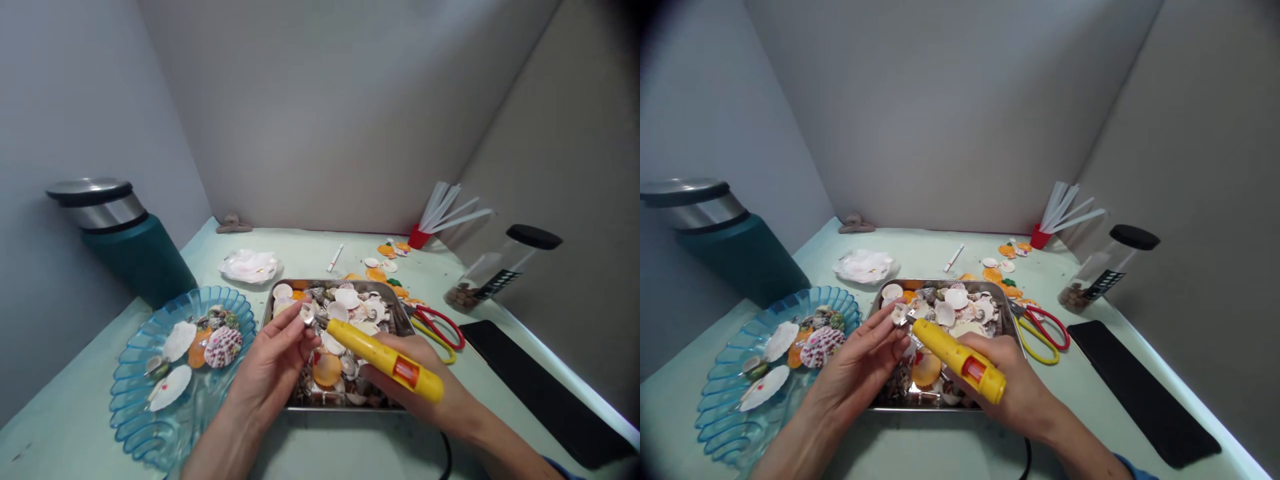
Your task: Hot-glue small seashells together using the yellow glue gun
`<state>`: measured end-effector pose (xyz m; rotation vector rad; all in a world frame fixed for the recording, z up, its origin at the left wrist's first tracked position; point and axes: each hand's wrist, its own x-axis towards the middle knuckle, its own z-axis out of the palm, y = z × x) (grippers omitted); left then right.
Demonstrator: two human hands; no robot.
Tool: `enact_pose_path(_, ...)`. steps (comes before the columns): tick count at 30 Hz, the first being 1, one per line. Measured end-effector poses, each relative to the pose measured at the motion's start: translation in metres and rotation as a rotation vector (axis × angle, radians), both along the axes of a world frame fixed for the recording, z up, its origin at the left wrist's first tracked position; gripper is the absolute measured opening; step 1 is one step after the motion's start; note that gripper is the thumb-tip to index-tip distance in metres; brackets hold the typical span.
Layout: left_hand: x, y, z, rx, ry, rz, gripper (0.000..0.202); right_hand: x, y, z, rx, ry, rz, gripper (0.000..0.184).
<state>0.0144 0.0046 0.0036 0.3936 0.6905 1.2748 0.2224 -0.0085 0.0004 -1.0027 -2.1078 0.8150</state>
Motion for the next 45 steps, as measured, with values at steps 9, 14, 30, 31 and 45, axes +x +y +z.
enact_pose_path(9, -0.0008, -0.0036, 0.0017, 0.015, 0.001, -0.034, 0.03, -0.0006, -0.0006, -0.0004, -0.015, -0.017, -0.035, 0.012)
enact_pose_path(14, -0.0005, -0.0042, 0.0007, 0.023, 0.013, -0.049, 0.03, -0.0005, -0.0006, 0.0004, 0.004, 0.011, -0.002, 0.013)
enact_pose_path(30, 0.0, -0.0032, 0.0007, 0.032, 0.016, -0.098, 0.024, 0.0014, -0.001, -0.0036, 0.029, 0.024, 0.036, 0.004)
enact_pose_path(31, 0.0, -0.0032, 0.0005, 0.032, 0.015, -0.096, 0.024, 0.0012, -0.0009, -0.0034, 0.028, 0.023, 0.036, 0.006)
enact_pose_path(45, -0.0013, -0.0044, -0.0038, 0.059, 0.014, -0.076, 0.028, -0.0006, 0.0007, 0.0018, 0.08, 0.043, 0.077, 0.018)
